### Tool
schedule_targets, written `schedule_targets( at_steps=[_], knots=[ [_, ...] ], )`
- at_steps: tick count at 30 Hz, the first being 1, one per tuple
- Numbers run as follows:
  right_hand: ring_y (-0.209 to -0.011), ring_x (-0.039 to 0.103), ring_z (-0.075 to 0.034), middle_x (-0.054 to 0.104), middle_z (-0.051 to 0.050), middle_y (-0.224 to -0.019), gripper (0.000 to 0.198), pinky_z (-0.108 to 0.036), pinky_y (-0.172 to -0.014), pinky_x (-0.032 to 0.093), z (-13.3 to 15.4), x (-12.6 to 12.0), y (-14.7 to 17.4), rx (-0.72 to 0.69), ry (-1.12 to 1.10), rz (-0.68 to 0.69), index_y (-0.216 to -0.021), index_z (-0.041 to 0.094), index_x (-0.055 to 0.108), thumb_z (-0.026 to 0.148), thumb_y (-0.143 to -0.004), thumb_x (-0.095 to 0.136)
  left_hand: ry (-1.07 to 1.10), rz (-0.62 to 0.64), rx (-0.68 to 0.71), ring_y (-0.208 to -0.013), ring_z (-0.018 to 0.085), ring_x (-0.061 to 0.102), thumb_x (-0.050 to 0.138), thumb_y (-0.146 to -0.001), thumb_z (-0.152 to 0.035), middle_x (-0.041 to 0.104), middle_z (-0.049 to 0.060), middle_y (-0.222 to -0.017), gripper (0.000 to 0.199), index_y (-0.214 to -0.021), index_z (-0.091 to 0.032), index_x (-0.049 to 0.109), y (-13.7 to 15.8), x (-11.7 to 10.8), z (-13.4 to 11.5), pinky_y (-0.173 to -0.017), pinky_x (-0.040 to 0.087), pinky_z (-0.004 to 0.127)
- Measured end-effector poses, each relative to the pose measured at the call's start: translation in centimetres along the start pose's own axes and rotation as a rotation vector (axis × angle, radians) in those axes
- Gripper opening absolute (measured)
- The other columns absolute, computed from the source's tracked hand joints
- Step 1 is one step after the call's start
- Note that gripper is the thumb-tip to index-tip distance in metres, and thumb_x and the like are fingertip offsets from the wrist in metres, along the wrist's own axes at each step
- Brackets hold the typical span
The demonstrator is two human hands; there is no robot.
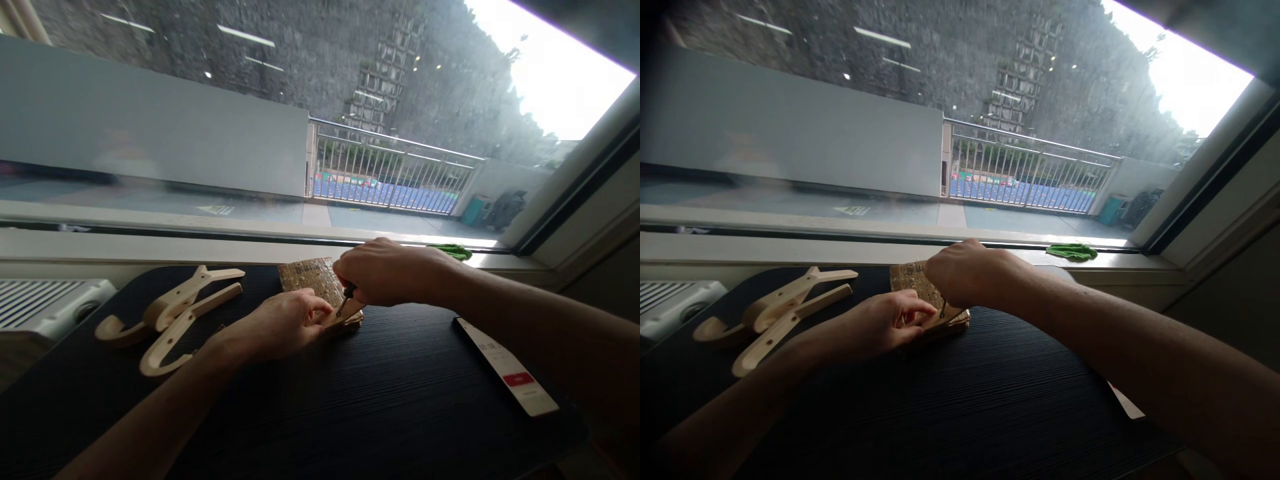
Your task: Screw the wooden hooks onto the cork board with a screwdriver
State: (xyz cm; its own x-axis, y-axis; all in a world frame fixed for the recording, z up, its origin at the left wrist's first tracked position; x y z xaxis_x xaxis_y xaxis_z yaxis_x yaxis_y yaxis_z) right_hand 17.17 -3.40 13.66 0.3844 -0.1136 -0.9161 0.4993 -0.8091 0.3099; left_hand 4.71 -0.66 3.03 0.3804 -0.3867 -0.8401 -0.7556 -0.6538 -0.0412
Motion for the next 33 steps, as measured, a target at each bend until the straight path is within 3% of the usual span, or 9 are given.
schedule_targets(
  at_steps=[5,12,18,22,26,33],
  knots=[
    [-0.068,0.050,-0.012,0.061,-0.005,-0.091,0.012,-0.023,-0.055,0.030,0.10,-0.03,-0.06,-0.043,0.010,-0.095,-0.083,0.015,0.062,0.011,-0.073,0.057,-0.036,-0.004,-0.002,-0.067,0.013,0.053,0.049,-0.079,-0.038,0.059,0.002,-0.084,0.030,-0.103,-0.027,0.064,-0.14,0.10,0.12,-0.057,0.036,0.021],
    [-0.061,0.047,-0.010,0.062,-0.004,-0.075,0.009,-0.024,-0.056,0.029,0.08,-0.14,-0.28,-0.046,0.055,-0.042,-0.074,0.014,0.061,0.014,-0.078,0.053,-0.019,0.000,0.001,-0.067,0.012,0.053,0.048,-0.080,-0.039,0.059,0.001,-0.085,0.029,-0.100,-0.028,0.065,-0.09,0.13,0.28,-0.057,0.036,0.020],
    [-0.050,0.044,-0.009,0.059,-0.001,-0.059,0.021,-0.025,-0.052,0.028,-0.03,0.19,-0.60,-0.027,0.030,-0.005,-0.066,0.015,0.061,0.023,-0.082,0.048,-0.002,0.010,-0.025,-0.066,0.012,0.054,0.048,-0.081,-0.040,0.060,0.002,-0.086,0.031,-0.104,-0.026,0.064,0.00,0.04,0.20,-0.059,0.038,0.021],
    [-0.058,0.050,-0.012,0.063,-0.002,-0.069,0.017,-0.025,-0.054,0.030,-0.18,0.14,-0.33,0.036,0.007,-0.003,-0.079,0.017,0.063,0.030,-0.079,0.053,0.018,0.014,-0.033,-0.066,0.012,0.054,0.049,-0.080,-0.042,0.060,0.001,-0.086,0.032,-0.104,-0.028,0.064,0.00,-0.12,0.02,-0.058,0.038,0.021],
    [-0.068,0.054,-0.016,0.065,-0.002,-0.080,0.035,-0.024,-0.054,0.031,-0.35,0.04,0.11,0.056,-0.033,0.028,-0.100,0.019,0.059,0.034,-0.069,0.064,0.052,0.025,-0.040,-0.069,0.013,0.055,0.051,-0.079,-0.046,0.060,0.000,-0.087,0.031,-0.099,-0.028,0.065,-0.09,-0.08,0.03,-0.057,0.038,0.021],
    [-0.069,0.052,-0.014,0.065,-0.003,-0.083,0.011,-0.025,-0.057,0.030,-0.30,-0.04,-0.20,0.000,-0.005,-0.055,-0.083,0.018,0.064,0.017,-0.074,0.057,0.023,0.008,-0.015,-0.067,0.013,0.053,0.050,-0.080,-0.040,0.059,0.001,-0.086,0.027,-0.097,-0.027,0.065,-0.16,0.13,0.22,-0.057,0.038,0.022]
  ],
)
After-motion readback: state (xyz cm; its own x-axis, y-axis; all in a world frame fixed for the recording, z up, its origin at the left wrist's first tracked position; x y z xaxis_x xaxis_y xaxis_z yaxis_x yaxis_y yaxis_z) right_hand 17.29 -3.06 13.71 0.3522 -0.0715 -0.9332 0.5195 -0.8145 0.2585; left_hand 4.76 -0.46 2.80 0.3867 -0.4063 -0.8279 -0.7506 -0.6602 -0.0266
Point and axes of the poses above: each hand's wrist, its own y-axis away from the middle knuckle, its own x-axis out of the palm, z = x × y, the point moved 3 cm from there along -y, towards the middle knuckle
